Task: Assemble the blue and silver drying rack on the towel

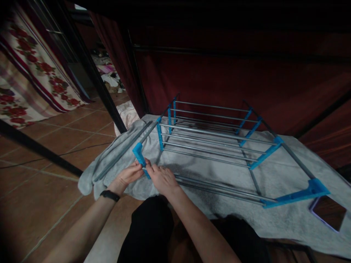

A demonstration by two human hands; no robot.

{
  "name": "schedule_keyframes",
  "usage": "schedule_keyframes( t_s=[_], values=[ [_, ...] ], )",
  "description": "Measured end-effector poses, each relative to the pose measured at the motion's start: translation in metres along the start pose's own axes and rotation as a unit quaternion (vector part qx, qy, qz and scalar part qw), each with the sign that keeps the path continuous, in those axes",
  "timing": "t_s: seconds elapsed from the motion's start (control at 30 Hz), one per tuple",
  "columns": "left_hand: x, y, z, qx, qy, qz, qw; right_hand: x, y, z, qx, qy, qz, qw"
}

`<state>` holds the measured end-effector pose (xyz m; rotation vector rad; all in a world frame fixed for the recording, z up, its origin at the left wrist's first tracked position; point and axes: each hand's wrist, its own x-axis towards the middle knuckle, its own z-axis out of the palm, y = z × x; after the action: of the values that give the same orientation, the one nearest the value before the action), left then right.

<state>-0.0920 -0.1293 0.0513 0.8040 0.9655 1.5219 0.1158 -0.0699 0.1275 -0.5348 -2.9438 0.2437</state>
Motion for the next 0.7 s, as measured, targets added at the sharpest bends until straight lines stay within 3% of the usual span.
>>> schedule_keyframes(
  t_s=[0.7],
  values=[
    [0.003,-0.008,-0.002,-0.006,0.036,0.019,0.999,0.007,0.012,-0.014,0.052,-0.066,0.006,0.996]
  ],
)
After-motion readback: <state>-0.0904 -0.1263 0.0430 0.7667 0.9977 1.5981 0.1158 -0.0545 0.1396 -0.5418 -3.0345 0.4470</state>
